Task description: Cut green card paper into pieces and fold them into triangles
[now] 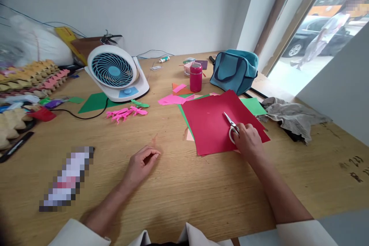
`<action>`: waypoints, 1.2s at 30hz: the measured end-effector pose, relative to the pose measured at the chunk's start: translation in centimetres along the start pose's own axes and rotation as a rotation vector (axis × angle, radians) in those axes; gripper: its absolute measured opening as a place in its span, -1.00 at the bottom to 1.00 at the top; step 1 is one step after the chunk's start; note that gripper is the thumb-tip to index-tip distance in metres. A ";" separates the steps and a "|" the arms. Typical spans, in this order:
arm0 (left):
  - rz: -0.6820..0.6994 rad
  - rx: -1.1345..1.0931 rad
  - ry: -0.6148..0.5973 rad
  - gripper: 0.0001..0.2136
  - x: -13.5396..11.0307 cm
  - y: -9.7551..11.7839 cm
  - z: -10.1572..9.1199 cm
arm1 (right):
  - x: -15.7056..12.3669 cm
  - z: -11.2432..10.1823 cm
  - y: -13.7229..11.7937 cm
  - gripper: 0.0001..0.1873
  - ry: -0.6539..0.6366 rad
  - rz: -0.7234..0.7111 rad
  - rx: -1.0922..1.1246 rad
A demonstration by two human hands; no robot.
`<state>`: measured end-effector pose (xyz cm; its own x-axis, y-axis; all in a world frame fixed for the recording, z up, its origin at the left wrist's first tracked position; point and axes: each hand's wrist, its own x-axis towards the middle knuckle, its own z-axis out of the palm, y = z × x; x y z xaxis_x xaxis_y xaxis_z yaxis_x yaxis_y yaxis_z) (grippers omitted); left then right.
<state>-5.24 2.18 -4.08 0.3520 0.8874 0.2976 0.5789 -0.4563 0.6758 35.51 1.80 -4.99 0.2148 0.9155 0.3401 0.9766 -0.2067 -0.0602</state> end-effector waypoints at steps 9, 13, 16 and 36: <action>0.096 0.093 -0.187 -0.87 3.4 1.9 1.3 | -0.4 -0.5 0.4 -0.74 0.151 0.012 0.198; 0.194 0.359 -0.225 -0.65 9.3 1.9 2.4 | -0.5 -1.3 -0.1 -0.75 0.260 0.000 0.349; 0.027 0.597 -0.287 -0.48 14.5 0.2 3.6 | -0.7 -1.6 -0.4 -0.75 0.252 0.003 0.409; -0.158 0.698 -0.121 -0.57 24.0 -3.8 5.7 | -1.5 -2.8 -1.9 -0.76 0.126 0.052 0.565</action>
<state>5.19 24.83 -3.40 0.2808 0.9512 0.1279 0.9499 -0.2945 0.1047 33.31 -0.13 -2.77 0.2933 0.8540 0.4298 0.8285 -0.0028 -0.5599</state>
